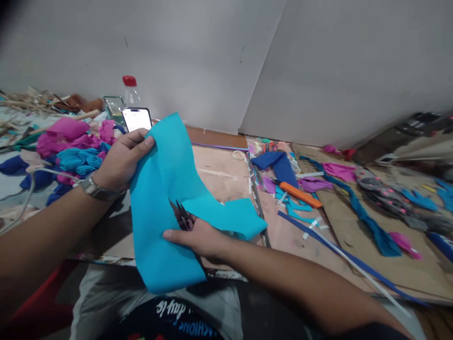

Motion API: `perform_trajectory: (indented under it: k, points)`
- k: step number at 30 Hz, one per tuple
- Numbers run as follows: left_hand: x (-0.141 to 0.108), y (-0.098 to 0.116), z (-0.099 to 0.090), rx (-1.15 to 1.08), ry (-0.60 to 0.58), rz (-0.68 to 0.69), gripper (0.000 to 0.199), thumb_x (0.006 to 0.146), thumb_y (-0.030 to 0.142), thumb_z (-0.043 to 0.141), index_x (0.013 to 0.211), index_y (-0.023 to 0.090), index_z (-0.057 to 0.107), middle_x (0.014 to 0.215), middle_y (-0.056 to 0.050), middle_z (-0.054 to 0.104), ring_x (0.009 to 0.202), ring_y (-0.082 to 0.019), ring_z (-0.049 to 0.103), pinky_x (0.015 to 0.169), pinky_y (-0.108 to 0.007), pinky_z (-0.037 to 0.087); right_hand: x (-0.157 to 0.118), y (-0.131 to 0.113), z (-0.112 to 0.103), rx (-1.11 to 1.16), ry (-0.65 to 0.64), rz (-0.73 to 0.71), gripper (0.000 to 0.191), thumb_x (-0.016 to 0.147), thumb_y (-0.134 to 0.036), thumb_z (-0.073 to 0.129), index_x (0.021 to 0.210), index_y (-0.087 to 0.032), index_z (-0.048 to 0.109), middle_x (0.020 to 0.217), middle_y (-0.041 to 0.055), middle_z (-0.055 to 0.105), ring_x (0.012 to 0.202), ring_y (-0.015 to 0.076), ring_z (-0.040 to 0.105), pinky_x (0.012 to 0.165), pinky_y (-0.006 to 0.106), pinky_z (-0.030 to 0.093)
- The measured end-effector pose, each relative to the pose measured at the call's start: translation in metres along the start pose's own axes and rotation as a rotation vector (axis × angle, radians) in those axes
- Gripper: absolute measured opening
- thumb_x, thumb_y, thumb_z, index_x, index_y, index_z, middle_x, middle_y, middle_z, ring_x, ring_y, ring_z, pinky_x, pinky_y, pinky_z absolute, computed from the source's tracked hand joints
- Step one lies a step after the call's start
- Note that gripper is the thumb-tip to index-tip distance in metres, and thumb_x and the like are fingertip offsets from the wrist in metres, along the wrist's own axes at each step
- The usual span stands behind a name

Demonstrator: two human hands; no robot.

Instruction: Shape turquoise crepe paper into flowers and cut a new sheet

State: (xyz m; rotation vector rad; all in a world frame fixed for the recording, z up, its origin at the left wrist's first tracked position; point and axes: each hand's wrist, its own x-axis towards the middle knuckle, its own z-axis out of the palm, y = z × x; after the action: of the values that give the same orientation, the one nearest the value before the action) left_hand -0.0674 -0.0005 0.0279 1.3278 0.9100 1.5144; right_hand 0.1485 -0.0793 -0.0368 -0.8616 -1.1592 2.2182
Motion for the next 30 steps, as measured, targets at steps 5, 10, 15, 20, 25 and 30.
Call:
perform_trajectory:
  k: [5,10,15,20,25,30]
  points:
    - [0.000,0.002,0.000,-0.079,0.030,-0.047,0.033,0.076,0.049,0.083,0.088,0.021,0.070,0.080,0.000,0.070,0.069,-0.013,0.064,0.064,-0.024,0.054,0.003,-0.001,-0.001,-0.049,0.023,-0.026,0.072,0.070,-0.044,0.089,0.135,-0.029,0.062,0.139,0.0057,0.066,0.132,0.0288,0.059,0.117,0.051,0.042]
    - [0.000,0.002,0.003,-0.089,0.031,-0.086,0.035,0.073,0.048,0.085,0.088,0.021,0.069,0.075,0.001,0.070,0.061,-0.012,0.062,0.058,-0.023,0.052,0.007,0.002,-0.002,-0.109,0.119,-0.058,0.063,0.064,-0.048,0.091,0.120,-0.028,0.069,0.123,0.0037,0.072,0.119,0.0264,0.064,0.114,0.049,0.043]
    - [-0.001,-0.001,0.004,-0.059,0.058,-0.130,0.033,0.074,0.046,0.084,0.090,0.022,0.069,0.080,0.001,0.071,0.066,-0.012,0.063,0.061,-0.022,0.052,0.011,0.003,-0.003,-0.110,0.238,-0.069,0.048,0.055,-0.050,0.095,0.089,-0.026,0.071,0.093,-0.0014,0.071,0.101,0.0229,0.064,0.109,0.047,0.043]
    - [-0.002,0.000,0.005,-0.078,0.061,-0.164,0.034,0.076,0.048,0.082,0.092,0.023,0.066,0.083,0.000,0.072,0.070,-0.014,0.065,0.067,-0.025,0.054,0.012,0.002,0.001,-0.070,0.140,-0.010,0.047,0.060,-0.051,0.092,0.093,-0.024,0.071,0.091,-0.0005,0.069,0.092,0.0205,0.062,0.092,0.040,0.049]
    - [0.000,-0.005,0.006,-0.001,0.108,-0.053,0.036,0.083,0.044,0.076,0.112,0.026,0.066,0.112,-0.004,0.072,0.095,-0.016,0.066,0.079,-0.025,0.053,0.013,0.000,-0.002,-0.209,0.324,-0.118,0.041,0.063,-0.049,0.089,0.071,-0.021,0.060,0.069,-0.0052,0.053,0.068,0.0132,0.047,0.070,0.030,0.042]
    - [0.000,-0.017,0.007,-0.165,0.084,-0.249,0.038,0.087,0.050,0.070,0.114,0.024,0.063,0.119,-0.007,0.071,0.097,-0.016,0.068,0.079,-0.026,0.055,0.018,-0.006,-0.017,-0.395,0.476,-0.331,0.036,0.071,-0.047,0.083,0.067,-0.020,0.060,0.071,-0.0027,0.053,0.072,0.0146,0.049,0.071,0.029,0.042]
